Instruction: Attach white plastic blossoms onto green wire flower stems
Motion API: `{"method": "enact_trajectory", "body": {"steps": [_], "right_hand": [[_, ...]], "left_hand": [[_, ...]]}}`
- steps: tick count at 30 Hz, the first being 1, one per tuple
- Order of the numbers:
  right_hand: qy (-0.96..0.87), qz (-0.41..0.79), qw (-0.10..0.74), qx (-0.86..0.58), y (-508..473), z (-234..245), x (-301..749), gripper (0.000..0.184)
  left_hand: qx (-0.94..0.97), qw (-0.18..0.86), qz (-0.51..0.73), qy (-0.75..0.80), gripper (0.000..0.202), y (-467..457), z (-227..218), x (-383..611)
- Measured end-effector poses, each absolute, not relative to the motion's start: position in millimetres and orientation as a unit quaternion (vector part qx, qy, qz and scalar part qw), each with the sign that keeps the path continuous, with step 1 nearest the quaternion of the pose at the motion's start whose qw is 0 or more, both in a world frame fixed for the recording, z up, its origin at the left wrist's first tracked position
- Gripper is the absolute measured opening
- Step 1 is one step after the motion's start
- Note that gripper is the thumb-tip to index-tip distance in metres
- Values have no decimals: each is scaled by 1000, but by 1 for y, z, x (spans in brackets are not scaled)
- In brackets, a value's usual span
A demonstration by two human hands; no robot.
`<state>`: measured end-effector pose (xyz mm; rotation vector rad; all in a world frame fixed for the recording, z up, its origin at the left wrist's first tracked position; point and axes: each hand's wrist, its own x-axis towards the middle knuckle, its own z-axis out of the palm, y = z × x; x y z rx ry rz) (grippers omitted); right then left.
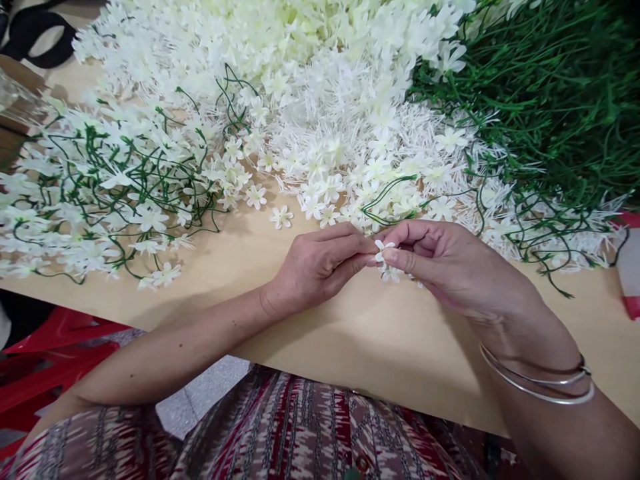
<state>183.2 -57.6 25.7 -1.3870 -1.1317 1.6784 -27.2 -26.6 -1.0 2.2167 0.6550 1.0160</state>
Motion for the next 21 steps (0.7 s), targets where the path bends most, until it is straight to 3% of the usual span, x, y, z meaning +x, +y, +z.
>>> {"method": "enact_trajectory", "body": {"steps": [11,17,21], "right_hand": [[-350,723,384,-455,-59,22,189,33],[-390,682,392,-478,-60,21,185,30],[-412,656,386,-502,-58,24,183,38]], "left_hand": [[818,293,423,259,11,-26,-2,-22],[821,287,424,253,10,-27,-3,-22],[823,290,416,256,11,-27,-4,-22]]}}
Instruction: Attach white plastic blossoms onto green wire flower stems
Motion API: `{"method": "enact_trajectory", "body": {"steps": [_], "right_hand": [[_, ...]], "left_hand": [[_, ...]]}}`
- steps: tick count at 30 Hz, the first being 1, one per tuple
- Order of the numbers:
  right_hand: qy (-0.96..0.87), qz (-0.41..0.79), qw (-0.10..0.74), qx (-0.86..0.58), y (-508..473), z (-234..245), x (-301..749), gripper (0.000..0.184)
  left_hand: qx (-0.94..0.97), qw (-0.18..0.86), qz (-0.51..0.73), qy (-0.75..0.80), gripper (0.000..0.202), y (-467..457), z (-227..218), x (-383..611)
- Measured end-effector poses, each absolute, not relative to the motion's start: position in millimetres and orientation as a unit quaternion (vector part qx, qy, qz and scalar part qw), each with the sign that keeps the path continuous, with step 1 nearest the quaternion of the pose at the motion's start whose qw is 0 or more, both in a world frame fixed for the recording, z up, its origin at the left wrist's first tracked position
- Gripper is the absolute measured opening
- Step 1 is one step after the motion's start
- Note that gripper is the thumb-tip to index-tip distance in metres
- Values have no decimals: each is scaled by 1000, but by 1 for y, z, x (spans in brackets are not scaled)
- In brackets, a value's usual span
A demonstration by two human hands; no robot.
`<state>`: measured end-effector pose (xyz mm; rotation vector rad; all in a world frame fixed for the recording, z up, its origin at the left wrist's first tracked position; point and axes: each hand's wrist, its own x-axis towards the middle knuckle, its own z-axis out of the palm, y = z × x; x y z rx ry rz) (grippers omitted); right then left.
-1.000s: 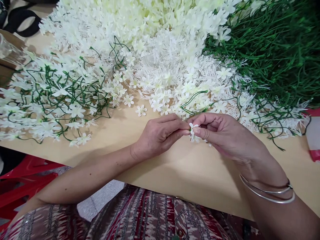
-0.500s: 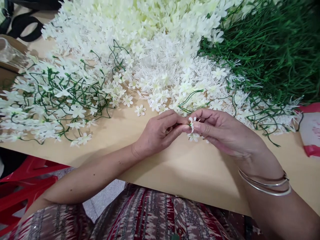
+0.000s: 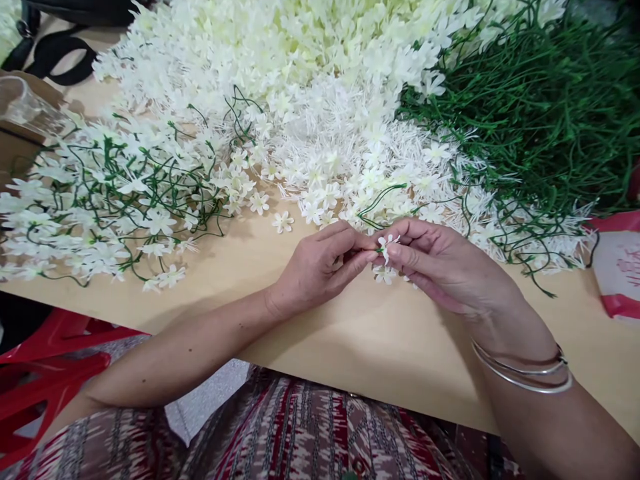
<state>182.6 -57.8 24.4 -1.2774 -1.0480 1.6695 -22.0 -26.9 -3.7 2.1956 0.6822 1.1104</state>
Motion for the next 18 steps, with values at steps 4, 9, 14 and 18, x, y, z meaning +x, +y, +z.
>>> {"method": "enact_trajectory", "body": {"steps": [4,9,14,18], "right_hand": [[-401,653,386,-514,-57,24,182,40],[-395,652,395,-513,-58,19,180,34],[-403,638,385,-532,-59,19,177,37],[-406,636,390,-528,-57,19,174,39]], "left_hand": [[828,294,398,263,14,-27,-3,-23],[829,297,394,263,14,-27,-2,-24],[827,306,391,264,12,-27,-1,-26],[828,299,390,271,11,-27,0,-27]]}}
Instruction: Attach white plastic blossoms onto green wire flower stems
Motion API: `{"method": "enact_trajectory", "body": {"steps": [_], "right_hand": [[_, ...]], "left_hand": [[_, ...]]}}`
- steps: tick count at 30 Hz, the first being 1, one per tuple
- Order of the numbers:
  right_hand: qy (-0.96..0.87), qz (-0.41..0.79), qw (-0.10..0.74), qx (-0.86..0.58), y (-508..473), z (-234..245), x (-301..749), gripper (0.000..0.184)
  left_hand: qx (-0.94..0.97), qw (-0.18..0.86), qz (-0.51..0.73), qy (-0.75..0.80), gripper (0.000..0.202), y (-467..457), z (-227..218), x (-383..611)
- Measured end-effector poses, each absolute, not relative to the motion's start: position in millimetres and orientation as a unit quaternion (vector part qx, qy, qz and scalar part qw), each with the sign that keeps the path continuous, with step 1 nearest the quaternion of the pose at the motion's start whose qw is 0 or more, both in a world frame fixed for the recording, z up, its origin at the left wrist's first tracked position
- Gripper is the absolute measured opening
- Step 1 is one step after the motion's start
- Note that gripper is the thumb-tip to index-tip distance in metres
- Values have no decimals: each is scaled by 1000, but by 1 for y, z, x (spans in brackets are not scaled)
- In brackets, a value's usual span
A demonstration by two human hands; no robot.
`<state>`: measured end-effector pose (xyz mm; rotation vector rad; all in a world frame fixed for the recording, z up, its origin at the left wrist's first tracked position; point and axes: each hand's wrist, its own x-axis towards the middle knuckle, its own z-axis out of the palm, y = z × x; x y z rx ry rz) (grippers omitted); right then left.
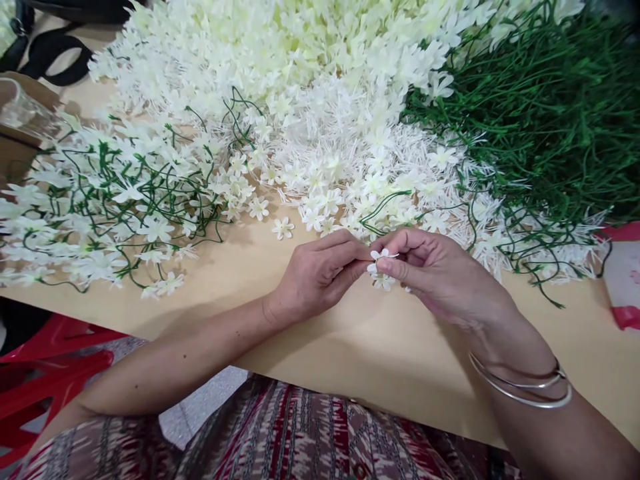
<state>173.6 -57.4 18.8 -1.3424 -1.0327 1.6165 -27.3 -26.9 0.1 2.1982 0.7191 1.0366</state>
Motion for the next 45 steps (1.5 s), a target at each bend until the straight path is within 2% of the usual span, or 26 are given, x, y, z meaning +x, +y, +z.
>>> {"method": "enact_trajectory", "body": {"steps": [6,10,14,16,18,21,24,29,32,36,40,45], "right_hand": [[-420,642,386,-512,-56,19,177,37],[-432,635,399,-501,-57,26,192,34],[-449,568,469,-506,-58,34,202,27],[-467,507,499,-525,-57,35,203,25],[-500,430,504,-557,-56,33,203,22],[-579,338,452,-588,-56,31,203,18],[-653,301,366,-591,-58,31,205,19],[-746,222,215,-590,-64,33,205,24],[-755,184,189,-601,-64,31,206,18],[-745,201,233,-592,-63,28,205,19],[-669,193,334,-635,-65,29,199,13],[-588,155,434,-665,-60,22,200,17]], "left_hand": [[819,303,420,249,11,-27,-2,-24],[847,230,435,201,9,-31,-2,-23],[918,129,365,86,20,-37,2,-24],[928,125,347,46,32,-38,5,-25],[923,130,358,54,35,-36,6,-26],[900,95,388,171,23,-32,6,-27],[871,51,384,303,17,-25,2,-29],[858,39,325,395,23,-16,-5,-25],[860,38,284,421,30,-12,-8,-19],[865,33,286,411,31,-11,-8,-18],[870,36,332,364,23,-19,0,-25],[891,37,330,309,25,-30,7,-29]]}}
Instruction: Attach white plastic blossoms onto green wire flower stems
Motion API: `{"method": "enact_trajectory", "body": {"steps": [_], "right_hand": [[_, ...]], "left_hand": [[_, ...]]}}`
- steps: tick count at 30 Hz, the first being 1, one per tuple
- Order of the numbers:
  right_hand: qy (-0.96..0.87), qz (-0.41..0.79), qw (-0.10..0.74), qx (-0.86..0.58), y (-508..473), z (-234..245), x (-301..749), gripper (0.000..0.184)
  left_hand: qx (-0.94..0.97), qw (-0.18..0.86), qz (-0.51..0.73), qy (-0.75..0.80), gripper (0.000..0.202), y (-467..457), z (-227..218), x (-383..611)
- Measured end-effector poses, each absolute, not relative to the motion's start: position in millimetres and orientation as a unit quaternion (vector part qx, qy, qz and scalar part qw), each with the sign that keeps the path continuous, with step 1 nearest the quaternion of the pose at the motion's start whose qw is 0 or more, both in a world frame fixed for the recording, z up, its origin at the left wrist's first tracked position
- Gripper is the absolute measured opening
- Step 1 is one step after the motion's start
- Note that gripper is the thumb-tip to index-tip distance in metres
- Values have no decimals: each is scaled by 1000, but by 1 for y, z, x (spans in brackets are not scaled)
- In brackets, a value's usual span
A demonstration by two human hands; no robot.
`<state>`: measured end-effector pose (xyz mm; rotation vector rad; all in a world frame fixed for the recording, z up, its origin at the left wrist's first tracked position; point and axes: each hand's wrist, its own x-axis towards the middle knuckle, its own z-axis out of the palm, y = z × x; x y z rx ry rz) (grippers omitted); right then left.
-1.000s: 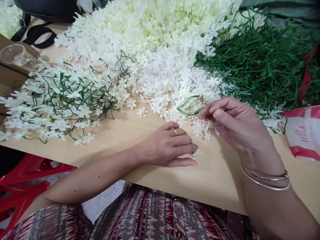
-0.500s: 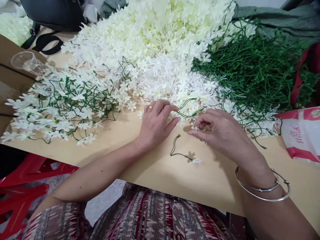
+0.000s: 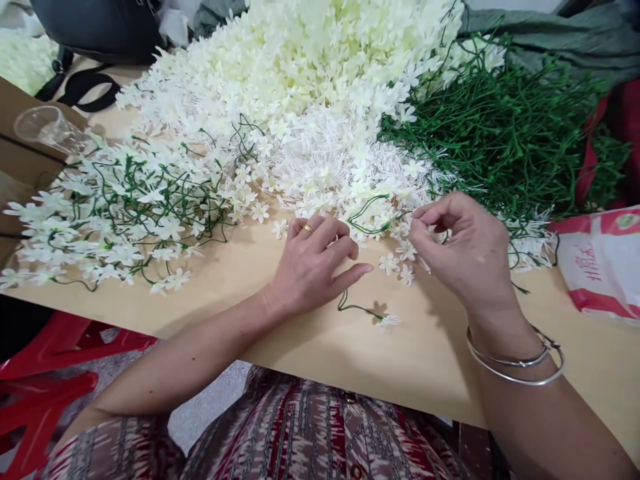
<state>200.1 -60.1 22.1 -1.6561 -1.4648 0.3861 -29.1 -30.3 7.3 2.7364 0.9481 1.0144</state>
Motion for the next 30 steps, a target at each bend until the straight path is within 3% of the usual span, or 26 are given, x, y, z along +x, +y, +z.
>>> {"method": "enact_trajectory", "body": {"steps": [7,10,14,18,23,25,30], "right_hand": [[-524,183,540,-633,-49,15,213,12],[-607,165,535,-565,-56,19,198,11],[-778,8,445,-443,-67,17,172,13],[-822,-30,403,-400,-69,12,165,15],[-759,-28,441,-479,-61,17,180,2],[-701,-24,458,-546,-59,22,190,9],[-663,100,349,-654,-60,28,207,19]], "left_hand": [[880,86,337,324,12,-28,4,-28],[841,240,365,319,18,-31,9,-27],[732,484,360,317,31,-31,15,-25],[633,589,380,327,28,-25,13,-23],[587,607,401,356,32,-22,14,-23],[591,583,415,372,35,-22,15,-24],[605,534,454,378,26,-18,12,-28]]}}
